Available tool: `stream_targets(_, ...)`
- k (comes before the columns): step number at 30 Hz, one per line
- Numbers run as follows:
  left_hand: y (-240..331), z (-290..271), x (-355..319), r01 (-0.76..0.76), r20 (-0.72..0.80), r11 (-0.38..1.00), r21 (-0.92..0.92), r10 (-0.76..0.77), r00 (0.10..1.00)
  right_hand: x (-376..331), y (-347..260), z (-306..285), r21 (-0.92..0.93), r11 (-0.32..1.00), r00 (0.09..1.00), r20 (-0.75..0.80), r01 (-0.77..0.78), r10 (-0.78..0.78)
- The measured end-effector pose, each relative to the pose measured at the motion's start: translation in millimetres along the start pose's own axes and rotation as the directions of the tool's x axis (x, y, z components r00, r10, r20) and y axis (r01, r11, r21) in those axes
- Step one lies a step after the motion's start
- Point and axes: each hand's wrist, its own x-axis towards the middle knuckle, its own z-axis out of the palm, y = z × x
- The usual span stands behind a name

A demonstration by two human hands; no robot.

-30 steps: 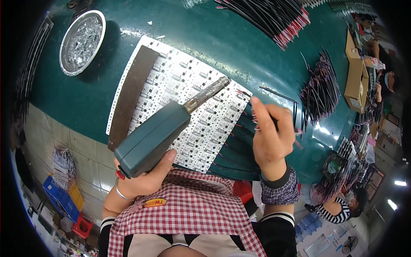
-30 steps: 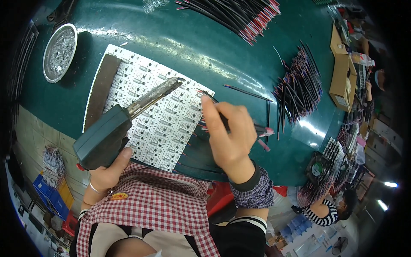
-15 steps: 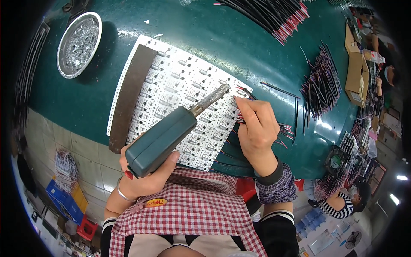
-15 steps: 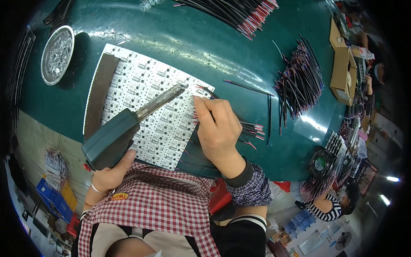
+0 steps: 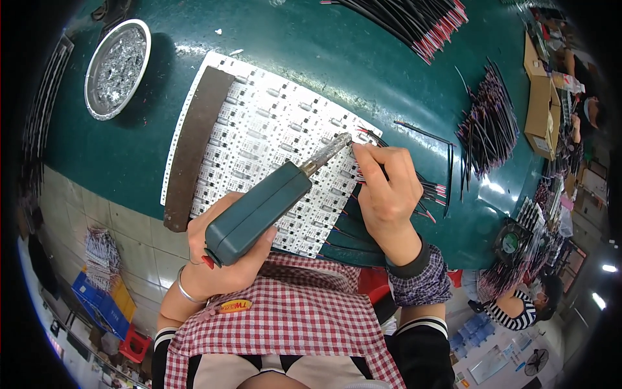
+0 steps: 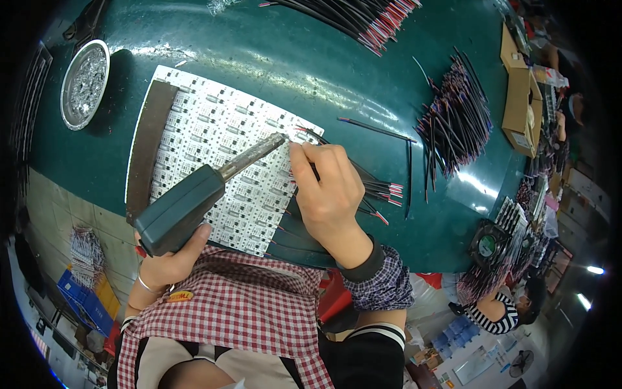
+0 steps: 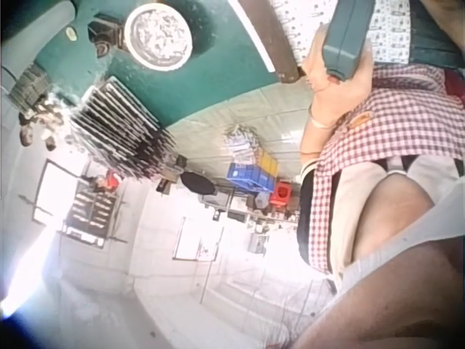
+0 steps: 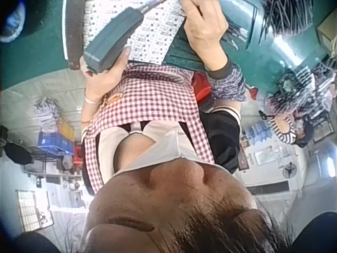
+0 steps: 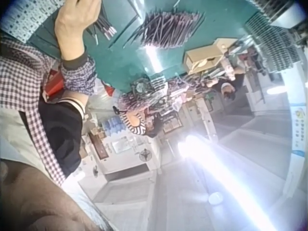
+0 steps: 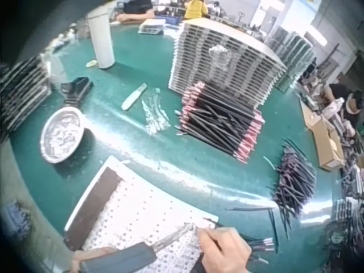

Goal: The person places a finished circuit board onto a stack, positions a new circuit board on the workbench, and solders wires onto it using a soldering tool.

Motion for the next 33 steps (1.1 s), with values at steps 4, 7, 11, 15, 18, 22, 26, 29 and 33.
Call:
stream_targets(4,-2,-1,1,-0.076,0.038,0.995,0.065,0.073,0.997,1,-1,-2,-0.013,1.0,1.0,0.009,-0.002,0.002)
stream_targets(7,-2,-1,3,-0.124,0.054,0.986,0.109,0.119,0.991,1,0,-2,-0.02,1.0,1.0,0.014,0.003,-0.003)
stream_targets(11,-9,2,-6,-0.121,-0.025,0.991,0.065,0.123,0.992,1,0,-1,-0.016,1.0,1.0,0.011,0.004,-0.003)
stream_targets(15,-8,2,-9,-0.119,-0.04,0.988,0.096,0.123,0.992,0,0,-1,-0.008,1.0,1.0,0.001,-0.002,0.002)
stream_targets(18,0,1,-4,-0.105,-0.029,0.993,0.061,0.106,0.994,-1,5,-1,0.004,1.0,1.0,-0.008,0.013,-0.013)
stream_targets(22,-1,0,-4,-0.099,0.001,0.993,0.065,0.099,0.995,-2,6,0,0.02,0.999,1.0,-0.013,0.025,-0.025)
stream_targets(26,-3,-2,-1,-0.222,0.03,0.963,0.153,0.22,0.975,-2,6,0,0.011,0.999,0.999,-0.011,0.031,-0.031)
stream_targets(29,1,-2,-4,-0.098,0.023,0.989,0.111,0.096,0.995,-2,6,0,0.014,0.999,0.999,-0.004,0.034,-0.034)
stream_targets(33,-8,-3,-15,-0.079,-0.014,0.992,0.094,0.081,0.997,-1,4,-1,0.031,0.999,1.0,-0.001,0.028,-0.028)
